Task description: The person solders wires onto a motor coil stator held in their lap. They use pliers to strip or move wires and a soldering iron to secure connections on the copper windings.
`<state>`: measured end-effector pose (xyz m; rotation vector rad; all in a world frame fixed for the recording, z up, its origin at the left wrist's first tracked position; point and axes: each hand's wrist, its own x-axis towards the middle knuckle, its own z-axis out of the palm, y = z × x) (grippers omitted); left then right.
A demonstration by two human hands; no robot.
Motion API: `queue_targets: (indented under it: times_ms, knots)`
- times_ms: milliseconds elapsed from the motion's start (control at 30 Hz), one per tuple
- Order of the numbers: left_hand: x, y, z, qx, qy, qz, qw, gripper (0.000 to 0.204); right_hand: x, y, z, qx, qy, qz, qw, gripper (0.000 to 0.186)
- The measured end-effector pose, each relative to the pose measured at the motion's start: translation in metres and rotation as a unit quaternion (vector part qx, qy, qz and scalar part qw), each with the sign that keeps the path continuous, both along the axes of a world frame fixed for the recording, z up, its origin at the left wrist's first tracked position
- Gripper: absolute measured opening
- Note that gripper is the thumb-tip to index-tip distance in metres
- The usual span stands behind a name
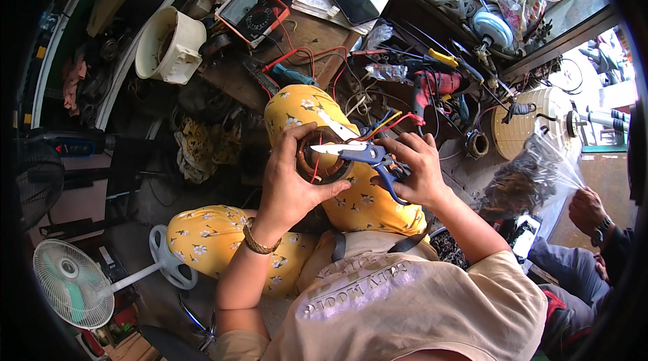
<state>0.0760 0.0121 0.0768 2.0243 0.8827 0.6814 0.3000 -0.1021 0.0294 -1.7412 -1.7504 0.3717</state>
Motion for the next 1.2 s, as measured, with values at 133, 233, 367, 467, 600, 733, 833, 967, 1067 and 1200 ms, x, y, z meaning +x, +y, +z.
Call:
queue_targets:
  times_ms: [133, 233, 367, 467, 600, 733, 833, 967, 1067, 1200]
  knots:
    - [0.0, -0.001, 0.001, 0.008, 0.014, -0.007, 1.0, 0.084, -0.002, -0.005, -0.007, 0.021, 0.021, -0.012, 1.0, 0.06]
    - [0.002, -0.003, 0.001, -0.006, 0.012, -0.012, 1.0, 0.083, -0.003, -0.009, -0.017, 0.052, 0.028, -0.024, 0.998, 0.059]
    - [0.002, -0.005, -0.002, -0.013, 0.0, -0.018, 1.0, 0.086, -0.008, -0.016, -0.026, 0.082, 0.058, -0.04, 0.994, 0.052]
    - [0.002, -0.008, -0.001, -0.041, 0.02, -0.022, 0.999, 0.088, -0.012, -0.016, -0.029, 0.081, 0.154, -0.065, 0.983, 0.043]
    - [0.0, -0.006, -0.006, -0.002, -0.001, -0.011, 1.0, 0.102, 0.0, -0.021, -0.049, 0.007, 0.311, -0.146, 0.939, 0.051]
    - [-0.005, 0.011, -0.007, 0.061, 0.043, -0.026, 0.997, 0.12, 0.035, -0.029, -0.092, -0.121, 0.305, -0.204, 0.922, 0.056]
    - [-0.006, 0.022, -0.011, 0.104, 0.08, -0.046, 0.99, 0.125, 0.061, -0.057, -0.181, -0.206, 0.162, -0.257, 0.93, 0.056]
    - [-0.008, 0.025, -0.011, 0.143, 0.068, -0.062, 0.985, 0.124, 0.058, -0.072, -0.224, -0.303, 0.104, -0.314, 0.894, 0.051]
    - [-0.008, 0.027, -0.015, 0.161, 0.046, -0.073, 0.983, 0.121, 0.049, -0.071, -0.257, -0.304, 0.047, -0.325, 0.894, 0.05]
    - [-0.01, 0.029, -0.023, 0.172, 0.025, -0.077, 0.982, 0.123, 0.043, -0.057, -0.294, -0.283, -0.036, -0.267, 0.92, 0.045]
